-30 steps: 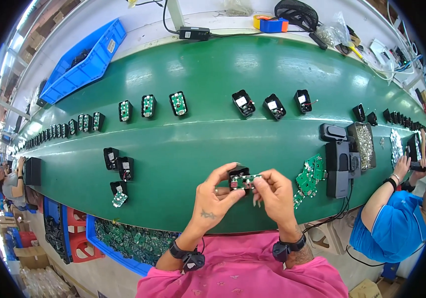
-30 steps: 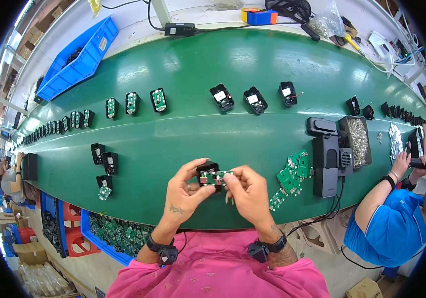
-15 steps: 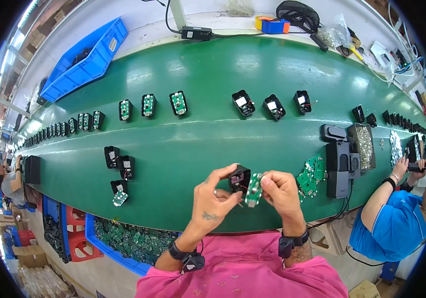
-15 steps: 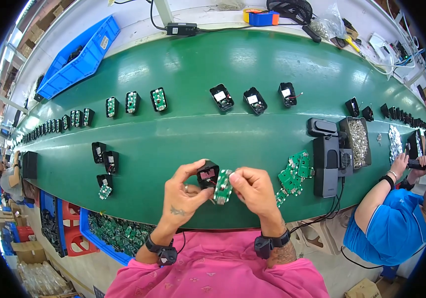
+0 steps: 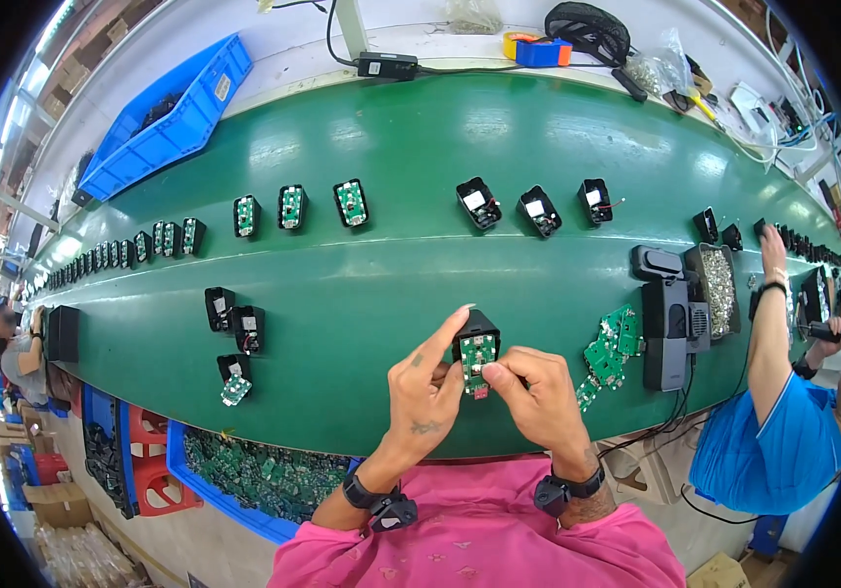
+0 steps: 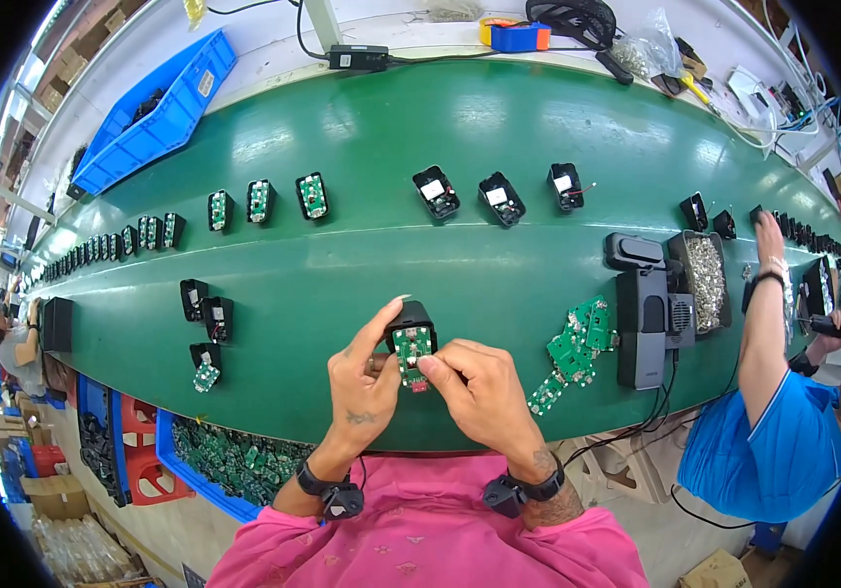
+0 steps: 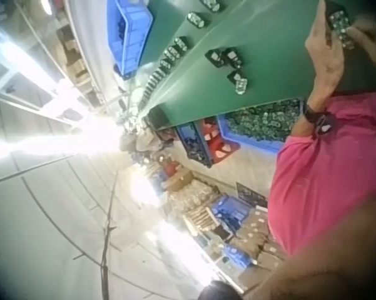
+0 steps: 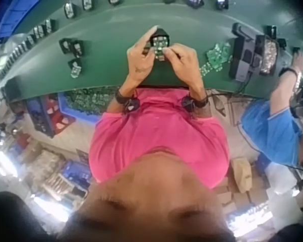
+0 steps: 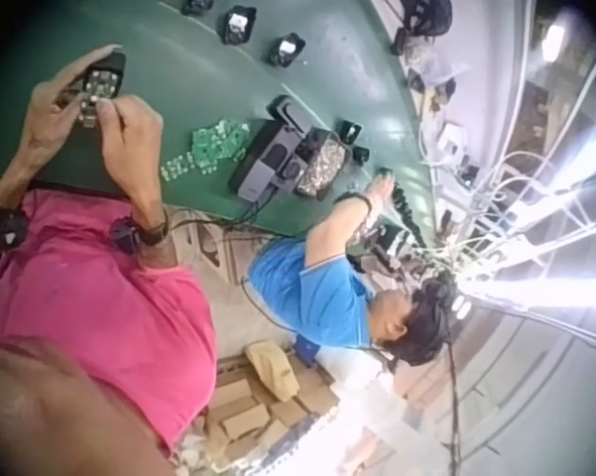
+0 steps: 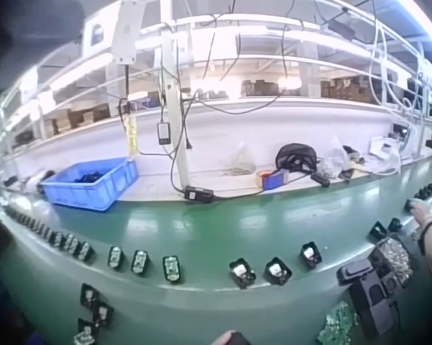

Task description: The person assembles electronic devices by hand, picking up a circuit board and a plastic housing, fitting the board into the housing, and pressing them together. The person then places the assembled device onto the conveyor belt and repeats the process.

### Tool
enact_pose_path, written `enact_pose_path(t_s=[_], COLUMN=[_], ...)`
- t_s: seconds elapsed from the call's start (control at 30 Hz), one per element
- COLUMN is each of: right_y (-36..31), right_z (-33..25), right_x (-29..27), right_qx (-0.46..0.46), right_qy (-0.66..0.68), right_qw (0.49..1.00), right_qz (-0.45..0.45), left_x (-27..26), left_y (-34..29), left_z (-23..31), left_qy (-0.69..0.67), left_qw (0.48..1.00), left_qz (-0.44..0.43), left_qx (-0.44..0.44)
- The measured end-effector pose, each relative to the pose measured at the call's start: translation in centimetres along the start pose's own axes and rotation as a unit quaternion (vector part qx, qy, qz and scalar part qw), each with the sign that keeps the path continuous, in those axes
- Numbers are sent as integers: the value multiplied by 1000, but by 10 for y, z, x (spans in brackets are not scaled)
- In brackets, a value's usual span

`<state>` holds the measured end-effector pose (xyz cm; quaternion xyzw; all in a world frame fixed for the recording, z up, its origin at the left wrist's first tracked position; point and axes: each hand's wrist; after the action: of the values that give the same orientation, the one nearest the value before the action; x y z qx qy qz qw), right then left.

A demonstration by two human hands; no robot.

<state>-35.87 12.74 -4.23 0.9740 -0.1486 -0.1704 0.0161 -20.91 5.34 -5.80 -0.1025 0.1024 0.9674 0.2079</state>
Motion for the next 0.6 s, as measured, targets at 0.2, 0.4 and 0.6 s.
enact_pose_path(t_s=[0.2, 0.4, 0.6], right_y=[1, 5, 5], right_z=[3, 3, 3], right_x=[4, 7, 7], right_qx=[-40, -67, -31], right_qy=[-68, -94, -101], right_qw=[995, 991, 990], right_qz=[55, 74, 92], left_x=[-19, -13, -4], left_y=[11, 9, 7], left_z=[3, -1, -7], left_qy=[-173, -237, -130], left_qw=[969, 962, 982], left_qz=[-143, -108, -87], left_qx=[-103, -88, -106])
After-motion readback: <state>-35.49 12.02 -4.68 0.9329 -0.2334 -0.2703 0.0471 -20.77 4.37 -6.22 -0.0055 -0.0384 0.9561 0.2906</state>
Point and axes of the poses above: each hand's wrist, its own y-axis towards the middle knuckle, its own x-axis out of the palm, z = x × y, and after that the axes turned 3 degrees about z, right-handed
